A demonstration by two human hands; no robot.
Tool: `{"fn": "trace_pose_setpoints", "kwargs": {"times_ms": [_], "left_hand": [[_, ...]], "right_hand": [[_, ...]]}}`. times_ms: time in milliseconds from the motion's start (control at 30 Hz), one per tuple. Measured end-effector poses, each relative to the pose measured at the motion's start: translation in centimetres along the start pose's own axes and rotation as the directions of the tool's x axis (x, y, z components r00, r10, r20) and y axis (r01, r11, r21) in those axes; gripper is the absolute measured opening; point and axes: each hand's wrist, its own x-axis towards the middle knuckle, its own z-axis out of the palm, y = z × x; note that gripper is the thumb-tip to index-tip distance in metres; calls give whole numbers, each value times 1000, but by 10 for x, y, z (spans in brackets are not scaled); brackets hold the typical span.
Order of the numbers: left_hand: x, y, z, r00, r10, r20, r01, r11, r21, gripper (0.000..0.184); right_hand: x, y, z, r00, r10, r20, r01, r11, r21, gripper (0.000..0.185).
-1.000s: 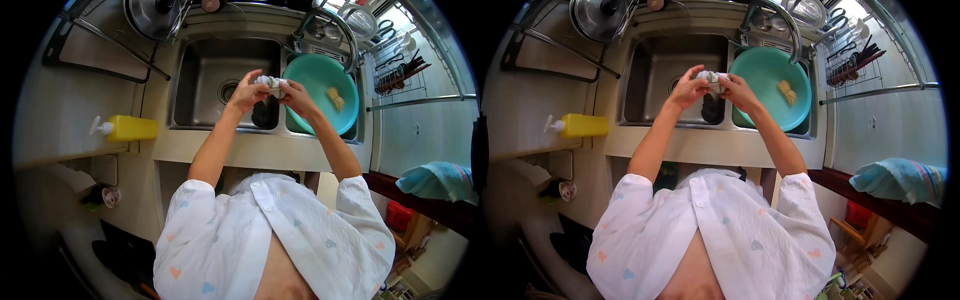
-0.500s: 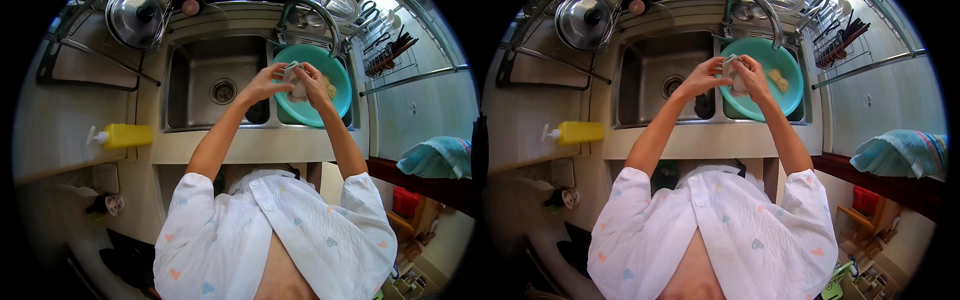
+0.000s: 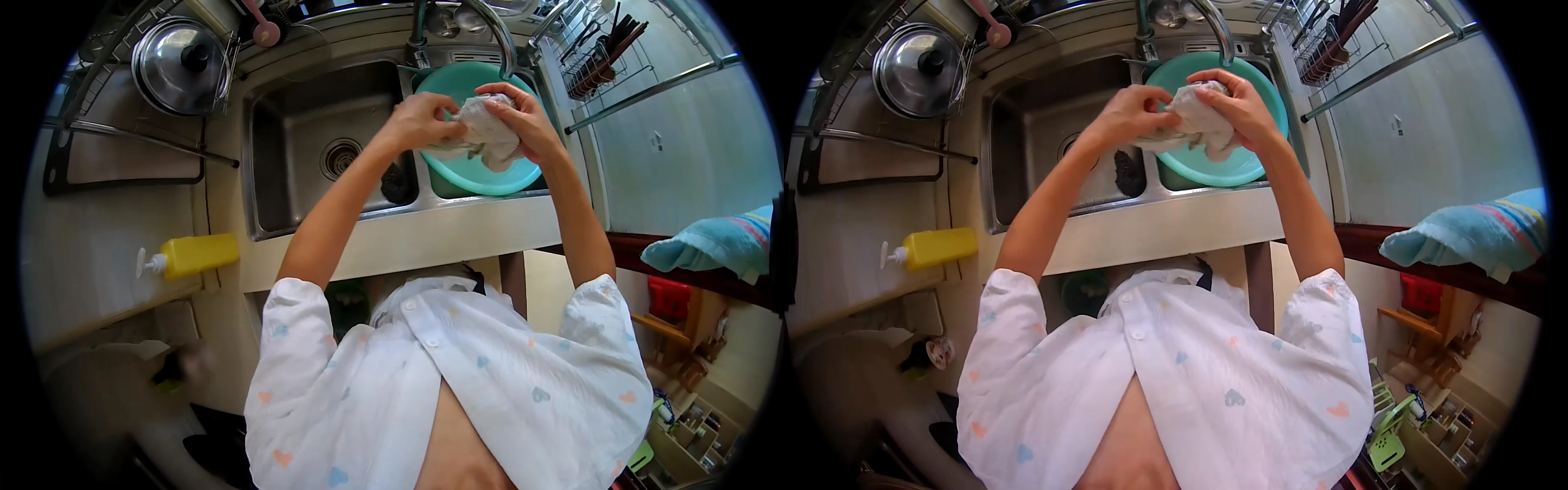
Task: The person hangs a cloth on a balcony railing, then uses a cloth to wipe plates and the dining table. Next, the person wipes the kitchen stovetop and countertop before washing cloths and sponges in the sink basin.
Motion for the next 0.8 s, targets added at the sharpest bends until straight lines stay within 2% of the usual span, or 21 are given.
{"fn": "trace_pose_setpoints", "kwargs": {"times_ms": [33,67,133,167,200,233,267,300,333,367,400,467,500,567,600,633,667,700,733,767,800], "left_hand": [[0,2,-6,998,-59,-8,59,957,284,51],[1,5,-7,998,-58,1,55,957,284,51],[2,11,-5,992,37,119,-29,997,-67,41],[8,3,-1,986,-39,164,75,972,-222,35],[9,-3,-2,985,-39,165,76,972,-222,35],[6,-5,-5,999,8,52,10,941,-338,30],[4,-7,-9,997,42,-68,-68,895,-441,25],[-1,-11,-13,991,23,-134,-87,867,-490,20],[-7,-6,-23,978,-28,-205,-85,848,-523,20],[-11,-16,-31,974,-36,-225,-87,853,-514,20],[-16,-25,-40,968,-44,-248,-90,859,-505,20],[-33,-42,-47,950,-72,-304,-95,861,-500,21],[-43,-50,-50,930,-93,-355,-103,863,-494,22],[-76,-60,-53,920,-152,-361,-34,887,-460,21],[-96,-63,-55,949,-178,-259,41,887,-461,21],[-118,-67,-58,967,-202,-157,112,885,-451,20],[-139,-80,-59,987,-149,-64,113,917,-384,22],[-164,-89,-56,988,-156,7,147,912,-384,26],[-187,-83,-54,964,-244,108,266,906,-328,34],[-210,-97,-51,938,-289,194,332,909,-251,37],[-240,-121,-46,920,-317,230,324,946,5,38]], "right_hand": [[0,-3,1,1000,-17,-6,17,998,-53,34],[-1,-6,2,999,-34,-12,32,994,-103,35],[-2,-5,10,999,-38,-19,35,992,-119,37],[-2,-3,13,997,-75,6,75,974,-216,40],[-2,-1,14,993,-109,35,115,944,-311,42],[-4,7,10,982,-186,22,179,900,-397,39],[-5,11,4,983,-183,21,176,901,-396,39],[-6,14,-4,998,-50,26,54,715,-697,36],[-6,20,-14,997,77,-14,-45,422,-906,34],[-4,29,-19,1000,-14,20,25,546,-837,25],[-2,36,-25,1000,-13,22,25,546,-838,25],[-3,34,-10,911,-403,-88,197,613,-765,19],[-3,33,1,861,-500,-96,250,579,-777,13],[-19,40,27,855,-514,-70,274,561,-781,14],[-31,45,38,849,-526,-36,301,540,-786,16],[-42,63,46,856,-512,69,357,489,-796,18],[-56,83,54,856,-487,174,413,441,-797,20],[-70,91,69,838,-446,313,511,442,-737,22],[-82,97,80,798,-403,449,599,449,-662,24],[-86,104,78,801,-401,445,596,454,-662,24],[-88,112,75,817,-376,436,572,437,-694,23]]}}
